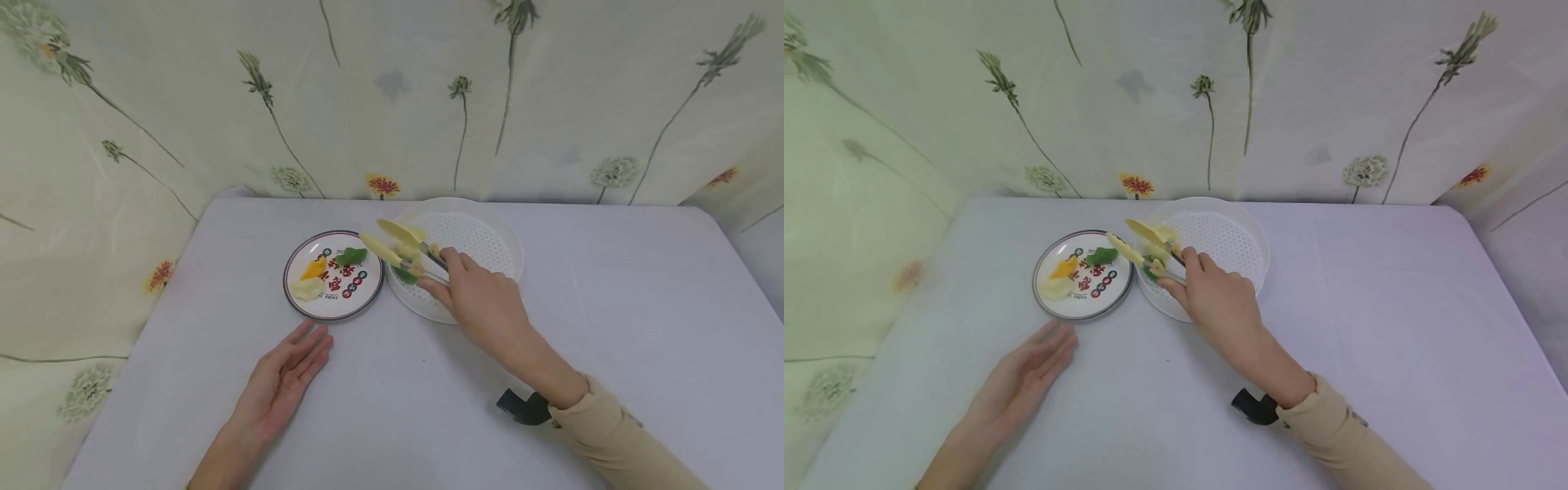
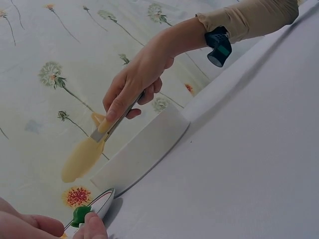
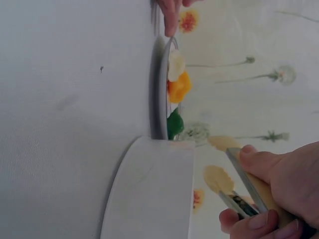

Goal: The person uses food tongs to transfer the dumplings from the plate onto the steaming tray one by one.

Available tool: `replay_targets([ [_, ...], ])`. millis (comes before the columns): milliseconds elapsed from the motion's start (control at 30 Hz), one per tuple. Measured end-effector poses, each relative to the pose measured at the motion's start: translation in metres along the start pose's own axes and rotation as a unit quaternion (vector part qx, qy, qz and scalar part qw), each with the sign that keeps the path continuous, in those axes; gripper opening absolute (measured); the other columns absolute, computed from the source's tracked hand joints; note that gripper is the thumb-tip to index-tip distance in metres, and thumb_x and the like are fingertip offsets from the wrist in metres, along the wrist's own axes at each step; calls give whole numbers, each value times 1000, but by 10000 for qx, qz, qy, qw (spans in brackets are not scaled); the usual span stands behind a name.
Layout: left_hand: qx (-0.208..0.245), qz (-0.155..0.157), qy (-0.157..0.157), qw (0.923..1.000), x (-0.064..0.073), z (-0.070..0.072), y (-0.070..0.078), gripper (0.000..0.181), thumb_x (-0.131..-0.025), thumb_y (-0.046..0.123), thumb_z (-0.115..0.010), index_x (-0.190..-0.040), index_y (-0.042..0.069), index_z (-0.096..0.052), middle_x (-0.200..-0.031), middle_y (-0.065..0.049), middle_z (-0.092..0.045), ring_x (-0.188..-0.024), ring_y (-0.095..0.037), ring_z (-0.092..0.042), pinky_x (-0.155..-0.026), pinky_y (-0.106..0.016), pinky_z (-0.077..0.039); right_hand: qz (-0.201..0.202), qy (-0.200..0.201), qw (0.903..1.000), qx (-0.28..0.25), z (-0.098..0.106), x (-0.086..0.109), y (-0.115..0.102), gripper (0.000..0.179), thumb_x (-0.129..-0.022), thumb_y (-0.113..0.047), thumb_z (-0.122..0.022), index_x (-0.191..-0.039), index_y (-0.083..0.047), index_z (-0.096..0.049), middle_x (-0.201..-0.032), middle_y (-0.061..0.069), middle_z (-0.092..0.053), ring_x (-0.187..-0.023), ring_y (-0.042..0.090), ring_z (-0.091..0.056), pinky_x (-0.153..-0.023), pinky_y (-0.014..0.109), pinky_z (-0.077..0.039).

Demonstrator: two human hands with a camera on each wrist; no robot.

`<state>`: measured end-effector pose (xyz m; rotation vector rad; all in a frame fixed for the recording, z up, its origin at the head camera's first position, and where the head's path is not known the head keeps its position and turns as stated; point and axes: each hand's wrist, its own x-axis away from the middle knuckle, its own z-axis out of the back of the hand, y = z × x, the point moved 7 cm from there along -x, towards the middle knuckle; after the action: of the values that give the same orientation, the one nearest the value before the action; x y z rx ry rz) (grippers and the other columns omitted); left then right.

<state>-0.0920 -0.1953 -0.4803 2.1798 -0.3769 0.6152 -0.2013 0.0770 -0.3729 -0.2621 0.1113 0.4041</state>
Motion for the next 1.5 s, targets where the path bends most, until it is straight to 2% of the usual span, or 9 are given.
replay_targets([
  [167,-13,18,25,10000,0,0,0,53,-106,13,-38,-159,16,-30,-160,-7,-44,-144,-20,-49,-118,-28,-46,125,-24,9999,100,-4,-3,-11,58,-96,-57,-58,-128,-9,-51,-86,3,-63,-50,19,-44,-37,27,-29],
  [400,6,20,15,10000,0,0,0,53,-106,14,-38,-159,16,-30,-159,-7,-44,-145,-20,-48,-119,-29,-45,276,-206,9989,328,-12,-7,-27,59,-96,-58,-58,-133,-13,-51,-90,1,-62,-48,18,-45,-37,27,-30],
  [500,30,34,34,10000,-1,1,0,53,-106,14,-38,-159,16,-30,-159,-7,-44,-145,-20,-48,-120,-30,-44,381,-229,9982,400,-16,-9,-34,58,-95,-60,-58,-130,-13,-51,-86,0,-58,-48,18,-44,-37,26,-29],
  [767,23,44,-4,10000,-2,0,-2,55,-105,13,-39,-159,16,-29,-160,-7,-43,-146,-21,-46,-122,-31,-41,547,-12,9959,715,-24,-13,-45,60,-94,-59,-60,-130,-12,-53,-84,2,-54,-45,17,-41,-36,26,-25],
  [1000,-43,40,-18,10000,-1,0,-1,54,-106,14,-38,-159,17,-29,-159,-7,-43,-146,-20,-46,-123,-31,-41,602,128,9933,975,-25,-15,-52,58,-94,-57,-61,-132,-13,-53,-89,5,-57,-46,16,-44,-36,29,-30],
  [1233,-57,44,-22,10000,-2,0,0,54,-106,15,-38,-159,18,-29,-159,-6,-44,-145,-19,-47,-121,-30,-43,732,456,9901,1112,-25,-13,-57,50,-95,-53,-62,-124,-13,-55,-87,6,-57,-45,22,-52,-35,35,-37],
  [1500,-27,47,-4,10000,-3,1,-2,53,-106,15,-39,-159,18,-30,-158,-5,-45,-144,-19,-48,-121,-30,-42,824,368,9900,1082,-29,-13,-58,42,-98,-50,-59,-122,-15,-54,-84,3,-55,-43,18,-42,-34,30,-29],
])
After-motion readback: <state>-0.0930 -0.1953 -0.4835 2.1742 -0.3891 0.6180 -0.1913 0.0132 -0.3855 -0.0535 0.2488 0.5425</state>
